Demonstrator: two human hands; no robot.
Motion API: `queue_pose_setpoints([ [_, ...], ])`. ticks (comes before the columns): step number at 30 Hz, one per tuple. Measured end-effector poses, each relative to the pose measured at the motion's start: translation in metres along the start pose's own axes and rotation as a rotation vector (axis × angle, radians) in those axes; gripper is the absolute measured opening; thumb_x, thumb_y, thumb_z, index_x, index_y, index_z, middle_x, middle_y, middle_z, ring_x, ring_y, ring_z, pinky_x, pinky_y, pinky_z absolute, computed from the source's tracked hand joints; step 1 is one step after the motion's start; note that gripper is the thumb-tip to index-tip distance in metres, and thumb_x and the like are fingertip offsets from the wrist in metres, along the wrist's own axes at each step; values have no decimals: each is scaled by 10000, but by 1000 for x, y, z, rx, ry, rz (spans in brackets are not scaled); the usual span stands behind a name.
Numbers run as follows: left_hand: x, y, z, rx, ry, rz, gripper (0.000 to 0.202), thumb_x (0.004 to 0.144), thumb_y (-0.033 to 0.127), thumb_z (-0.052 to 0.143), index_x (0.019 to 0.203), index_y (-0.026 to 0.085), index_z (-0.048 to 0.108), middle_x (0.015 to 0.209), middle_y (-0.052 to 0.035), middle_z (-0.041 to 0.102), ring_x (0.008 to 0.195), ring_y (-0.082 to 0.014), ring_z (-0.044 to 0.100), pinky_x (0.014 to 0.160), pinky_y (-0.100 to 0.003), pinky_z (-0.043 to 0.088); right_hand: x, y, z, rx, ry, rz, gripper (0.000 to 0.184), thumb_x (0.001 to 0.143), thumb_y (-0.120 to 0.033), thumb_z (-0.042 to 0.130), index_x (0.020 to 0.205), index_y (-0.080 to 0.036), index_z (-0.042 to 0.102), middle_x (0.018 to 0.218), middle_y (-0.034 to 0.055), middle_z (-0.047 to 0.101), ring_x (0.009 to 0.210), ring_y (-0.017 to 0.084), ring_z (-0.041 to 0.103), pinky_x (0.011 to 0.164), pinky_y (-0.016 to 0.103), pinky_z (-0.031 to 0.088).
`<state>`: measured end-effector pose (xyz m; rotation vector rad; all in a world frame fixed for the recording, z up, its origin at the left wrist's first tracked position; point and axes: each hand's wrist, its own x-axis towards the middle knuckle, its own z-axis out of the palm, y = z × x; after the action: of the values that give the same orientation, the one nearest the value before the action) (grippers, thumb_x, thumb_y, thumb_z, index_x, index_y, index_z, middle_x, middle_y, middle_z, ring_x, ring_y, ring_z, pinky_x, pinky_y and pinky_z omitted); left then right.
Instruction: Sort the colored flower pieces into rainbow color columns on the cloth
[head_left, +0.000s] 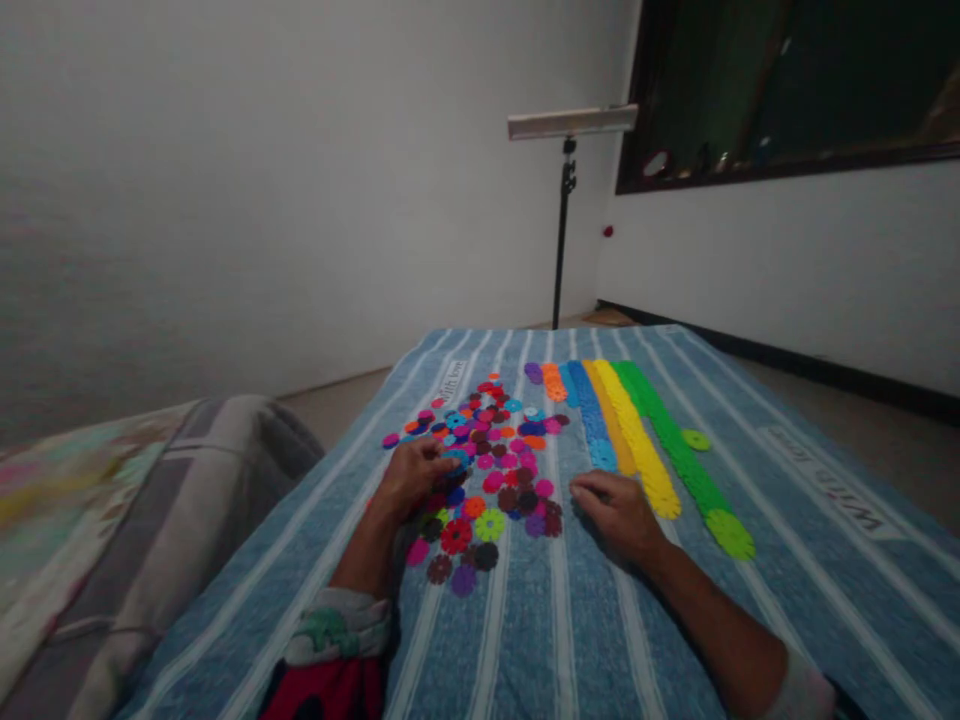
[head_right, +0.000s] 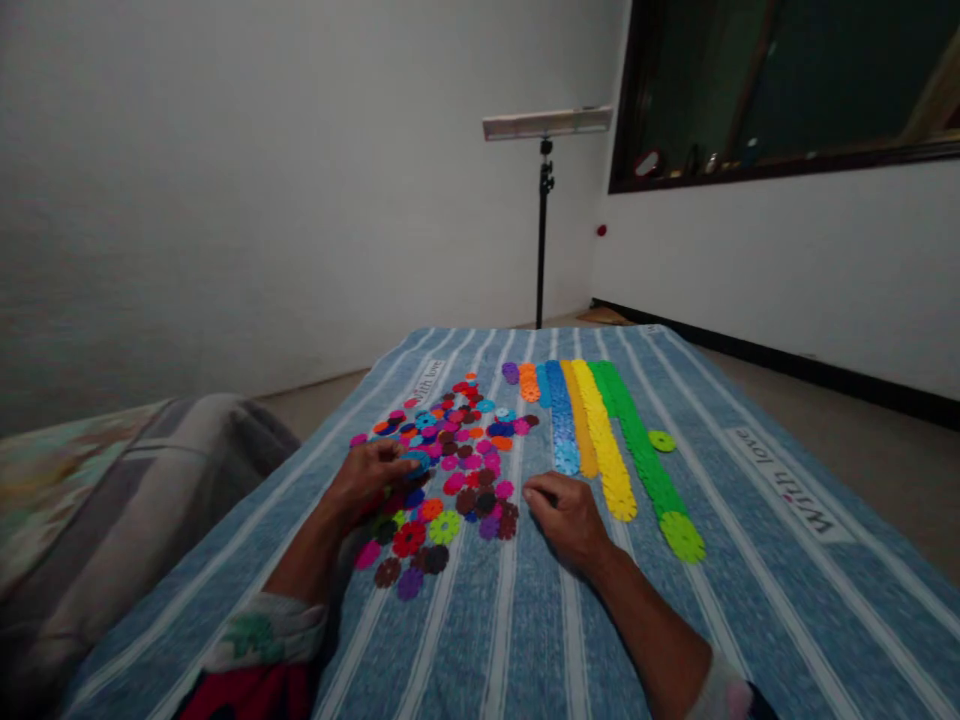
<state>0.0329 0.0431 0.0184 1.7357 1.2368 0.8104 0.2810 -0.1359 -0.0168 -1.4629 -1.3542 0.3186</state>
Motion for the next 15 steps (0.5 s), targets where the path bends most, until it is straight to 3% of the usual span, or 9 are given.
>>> queue_pose_setpoints([
  [4,-3,21,35,38,-109,42,321,544,341,759,549,186,478,488,49,470,506,-106,476,484,-221,362,14,9,-20,-2,266,31,238,797,-393,585,748,-214,733,742,36,739,726,208,682,715,314,537],
  [9,-7,49,91,111,-315,188,235,586,226,708,565,172,480,529,55,468,529,-85,456,516,-212,345,26,26,-48,43,520,95,307,805,-452,575,773,-183,718,717,44,723,698,211,683,690,329,545],
  [12,-5,60,128,126,-431,269,150,607,178,686,607,159,537,555,55,501,543,-81,457,522,-205,335,29,35,-57,76,604,141,345,793,-473,583,803,-158,720,685,53,719,644,216,689,639,335,551],
  [15,-1,67,161,184,-454,319,105,626,165,686,637,150,583,560,53,511,558,-85,463,524,-200,329,30,40,-59,101,631,166,356,772,-488,599,793,-153,720,659,52,715,612,220,691,600,329,550],
])
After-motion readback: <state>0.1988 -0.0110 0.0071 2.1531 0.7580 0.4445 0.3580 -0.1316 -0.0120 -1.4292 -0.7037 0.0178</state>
